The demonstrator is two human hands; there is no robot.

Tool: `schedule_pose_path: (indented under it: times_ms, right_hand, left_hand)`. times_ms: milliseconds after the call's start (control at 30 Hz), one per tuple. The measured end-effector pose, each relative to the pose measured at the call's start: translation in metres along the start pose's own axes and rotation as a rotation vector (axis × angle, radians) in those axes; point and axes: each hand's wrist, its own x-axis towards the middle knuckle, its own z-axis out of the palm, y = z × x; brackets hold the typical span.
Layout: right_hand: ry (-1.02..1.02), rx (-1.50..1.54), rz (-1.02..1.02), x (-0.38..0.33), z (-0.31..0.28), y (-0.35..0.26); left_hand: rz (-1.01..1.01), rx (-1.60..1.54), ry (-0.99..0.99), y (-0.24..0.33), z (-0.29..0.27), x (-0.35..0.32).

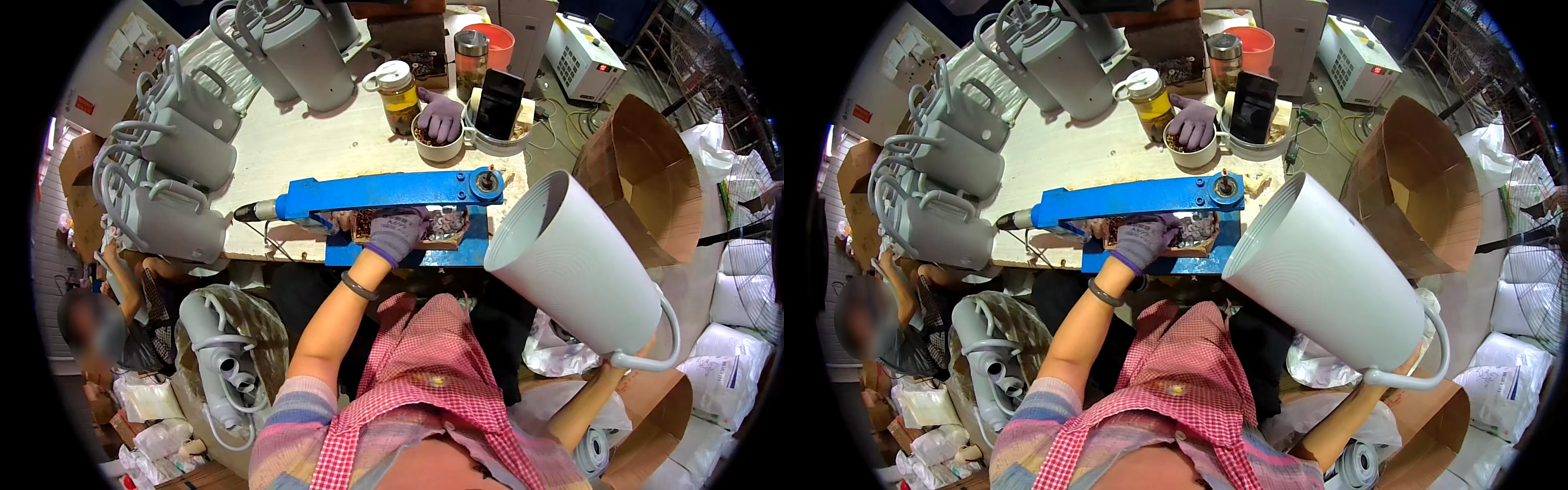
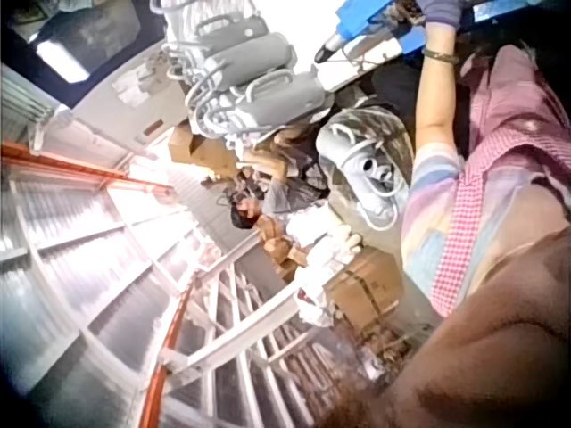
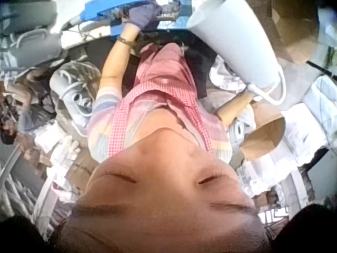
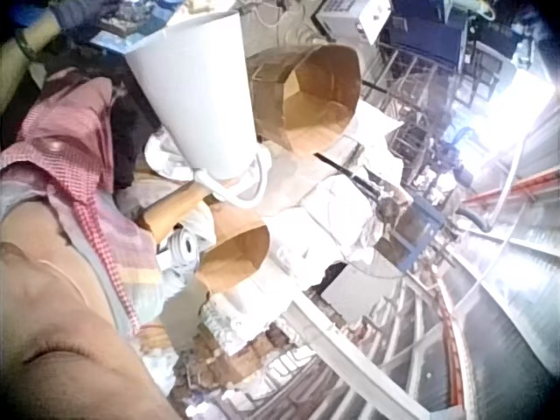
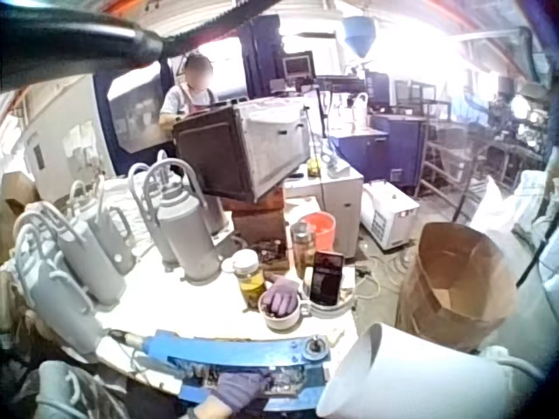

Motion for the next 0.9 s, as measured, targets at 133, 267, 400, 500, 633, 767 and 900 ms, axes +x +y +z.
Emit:
schedule_pose_path:
  times_ms: [133,267,400,500,633,767,900]
  right_hand:
    - [-0.003,0.004,-0.005,-0.002,-0.001,-0.002]
    - [-0.005,0.004,-0.007,-0.002,0.001,-0.002]
    - [-0.012,0.0,-0.004,0.0,0.004,-0.002]
    - [-0.012,0.004,-0.005,0.003,0.007,-0.003]
    - [-0.006,0.012,-0.004,0.007,0.007,-0.002]
    - [-0.007,0.012,-0.004,0.011,0.01,-0.002]
    - [-0.01,0.018,-0.001,0.018,0.014,-0.003]
  left_hand:
    - [0.103,-0.298,0.223,-0.003,-0.017,-0.018]
    - [0.27,-0.483,0.4,0.021,-0.066,-0.031]
    - [0.182,-0.351,0.459,0.024,-0.107,-0.011]
    - [0.079,-0.204,0.392,0.022,-0.117,0.004]
    - [0.006,-0.281,0.296,0.014,-0.124,-0.002]
    - [-0.04,-0.496,0.3,-0.001,-0.126,-0.009]
    - [0.031,-0.741,0.383,0.005,-0.13,-0.007]
